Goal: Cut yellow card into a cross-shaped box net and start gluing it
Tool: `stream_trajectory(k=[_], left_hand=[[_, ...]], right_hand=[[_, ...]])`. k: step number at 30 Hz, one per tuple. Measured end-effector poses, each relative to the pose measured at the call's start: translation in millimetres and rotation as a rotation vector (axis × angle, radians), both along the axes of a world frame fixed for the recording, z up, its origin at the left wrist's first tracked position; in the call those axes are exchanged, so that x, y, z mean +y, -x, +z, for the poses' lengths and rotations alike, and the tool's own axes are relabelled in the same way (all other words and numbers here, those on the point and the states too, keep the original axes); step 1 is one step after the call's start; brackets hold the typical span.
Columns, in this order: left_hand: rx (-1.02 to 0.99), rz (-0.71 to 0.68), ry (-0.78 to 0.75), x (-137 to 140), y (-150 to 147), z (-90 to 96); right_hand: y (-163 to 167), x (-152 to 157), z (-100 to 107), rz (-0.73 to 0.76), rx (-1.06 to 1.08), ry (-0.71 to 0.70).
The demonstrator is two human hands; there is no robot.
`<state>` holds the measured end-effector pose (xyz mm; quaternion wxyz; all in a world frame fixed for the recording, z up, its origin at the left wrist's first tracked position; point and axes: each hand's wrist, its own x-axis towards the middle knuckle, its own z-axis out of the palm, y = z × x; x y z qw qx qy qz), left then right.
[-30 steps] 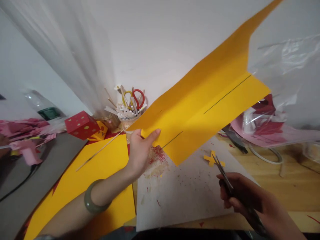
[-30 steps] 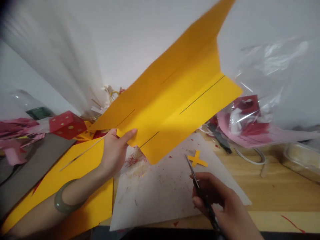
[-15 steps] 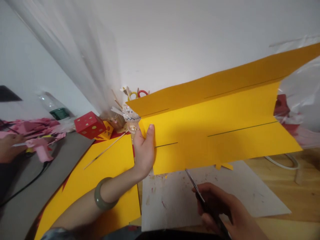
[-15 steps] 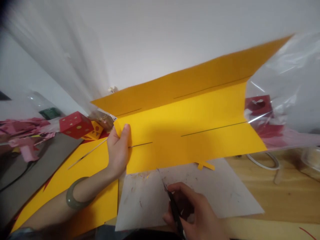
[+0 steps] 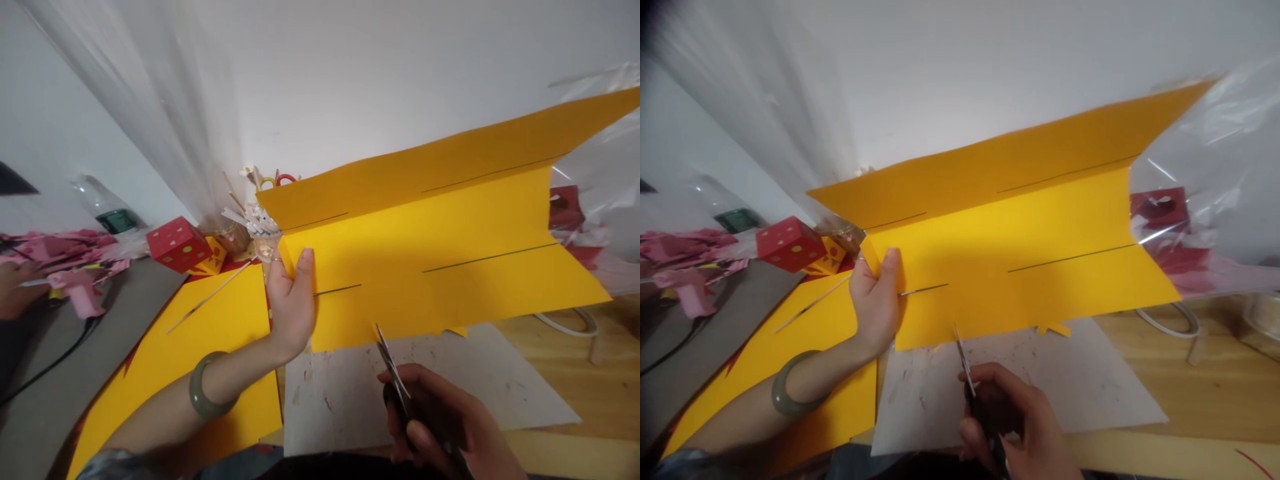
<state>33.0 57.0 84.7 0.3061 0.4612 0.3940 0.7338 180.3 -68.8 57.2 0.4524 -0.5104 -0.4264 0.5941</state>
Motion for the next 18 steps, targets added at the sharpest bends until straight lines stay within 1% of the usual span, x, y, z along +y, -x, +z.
stream_trajectory(k=[6,12,18], left_hand=[[-0.049,-0.028,0.002,-1.4,-2.8,0.2],[-0.037,-0.002,-0.01,-0.9,-2.1,-2.7],[-0.042,0.012,-0.012,-1.4,-1.9,-2.7]], right_hand=[[2.9,2.8,1.5,-0.018,0.054,0.039],[2.2,4.8,3.2,-0.02,0.061,-0.005],[3.9,6.8,8.5,-0.064,0.079,0.016]])
